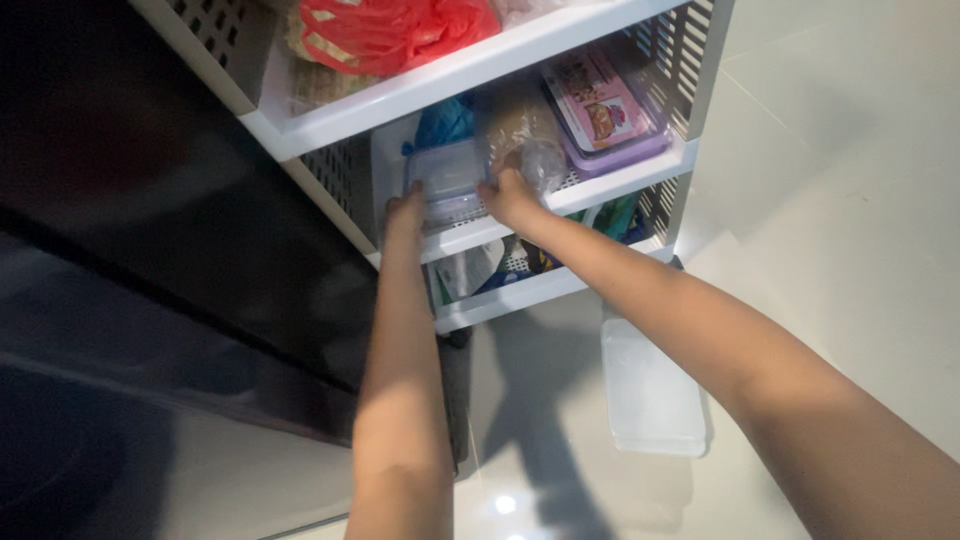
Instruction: The person walks through the room, picks up a small item from a cabinet, then at the kitchen counter opens plastic food containers and handles their lids and contents. They carry the containers to a rolling storage rack, open them, remove plastic bags from a shelf, and unwrap a plastic-wrapped stack of paper cups.
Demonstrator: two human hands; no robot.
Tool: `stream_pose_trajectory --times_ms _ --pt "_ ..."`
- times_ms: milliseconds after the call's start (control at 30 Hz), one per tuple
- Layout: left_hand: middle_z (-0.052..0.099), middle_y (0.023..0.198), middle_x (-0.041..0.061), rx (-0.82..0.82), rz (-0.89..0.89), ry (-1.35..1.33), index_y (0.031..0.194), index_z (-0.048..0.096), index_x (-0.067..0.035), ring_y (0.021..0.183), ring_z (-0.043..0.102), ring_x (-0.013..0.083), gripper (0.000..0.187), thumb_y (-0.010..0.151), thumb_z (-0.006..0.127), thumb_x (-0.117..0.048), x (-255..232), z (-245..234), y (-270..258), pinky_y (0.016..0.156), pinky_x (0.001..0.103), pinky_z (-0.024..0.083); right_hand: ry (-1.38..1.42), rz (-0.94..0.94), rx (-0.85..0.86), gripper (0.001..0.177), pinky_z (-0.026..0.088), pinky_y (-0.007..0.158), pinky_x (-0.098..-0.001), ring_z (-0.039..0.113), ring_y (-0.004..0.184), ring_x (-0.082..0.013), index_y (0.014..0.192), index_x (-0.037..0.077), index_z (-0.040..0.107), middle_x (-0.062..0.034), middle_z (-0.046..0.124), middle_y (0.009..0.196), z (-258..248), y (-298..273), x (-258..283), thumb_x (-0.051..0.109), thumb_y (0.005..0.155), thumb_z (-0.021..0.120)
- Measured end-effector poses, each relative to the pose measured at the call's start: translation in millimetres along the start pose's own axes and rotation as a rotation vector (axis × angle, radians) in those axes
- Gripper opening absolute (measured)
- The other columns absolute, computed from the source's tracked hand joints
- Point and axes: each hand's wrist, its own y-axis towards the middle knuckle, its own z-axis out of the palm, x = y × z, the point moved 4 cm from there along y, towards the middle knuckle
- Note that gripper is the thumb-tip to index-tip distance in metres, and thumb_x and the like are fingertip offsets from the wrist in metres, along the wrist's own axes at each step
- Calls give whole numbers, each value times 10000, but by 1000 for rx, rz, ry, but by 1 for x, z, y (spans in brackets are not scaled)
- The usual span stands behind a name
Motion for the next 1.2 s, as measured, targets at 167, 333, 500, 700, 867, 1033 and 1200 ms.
stream_pose_trajectory --times_ms 167,333,500,700,867,1033,1200 --pt "457 1146 140 60 66 -185 1205 350 -4 984 486 265 655 693 613 -315 -27 -4 -35 779 399 438 215 -144 -114 405 448 765 -362 555 903 -303 995 -2 451 -190 554 962 4 19 -15 230 751 676" --pt "452 1163 249 41 153 -440 1187 315 76 997 509 306 717 661 672 -257 -56 -9 -60 784 392 449 643 171 200 340 502 664 -292 595 832 -213 1039 71 409 -121 562 929 -6 11 -10 172 765 585" --pt "463 1043 292 -197 142 -453 1037 342 101 899 552 332 710 540 700 -259 -83 -24 -115 697 425 501 739 144 156 452 553 677 -351 496 923 -199 1099 83 263 -84 384 1040 -35 -26 35 178 789 577" --pt "428 1125 147 24 -18 -595 1158 253 -92 957 484 286 810 548 724 -339 -80 -34 -189 690 469 423 771 218 240 572 535 726 -385 495 897 -222 1100 120 236 -104 441 967 -85 -74 60 108 692 637" --pt "418 1185 154 193 56 -555 1206 309 -81 1033 472 310 804 613 641 -511 -60 -26 -242 698 460 464 738 371 471 337 500 718 -367 509 911 -187 1006 75 478 -53 507 953 -125 -130 55 223 729 598" --pt "376 1171 155 347 131 -406 1213 201 -124 1015 471 255 730 703 579 -485 -9 5 -293 751 414 494 681 601 589 590 520 698 -445 543 971 -313 1161 75 417 -132 530 1095 -159 -190 14 411 708 592" --pt "504 980 149 427 -45 -43 1139 315 -86 863 554 254 612 747 513 -511 61 48 -310 631 384 497 517 837 510 560 551 683 -440 504 996 -297 1165 105 394 -133 453 1129 -174 -238 -42 336 699 599"
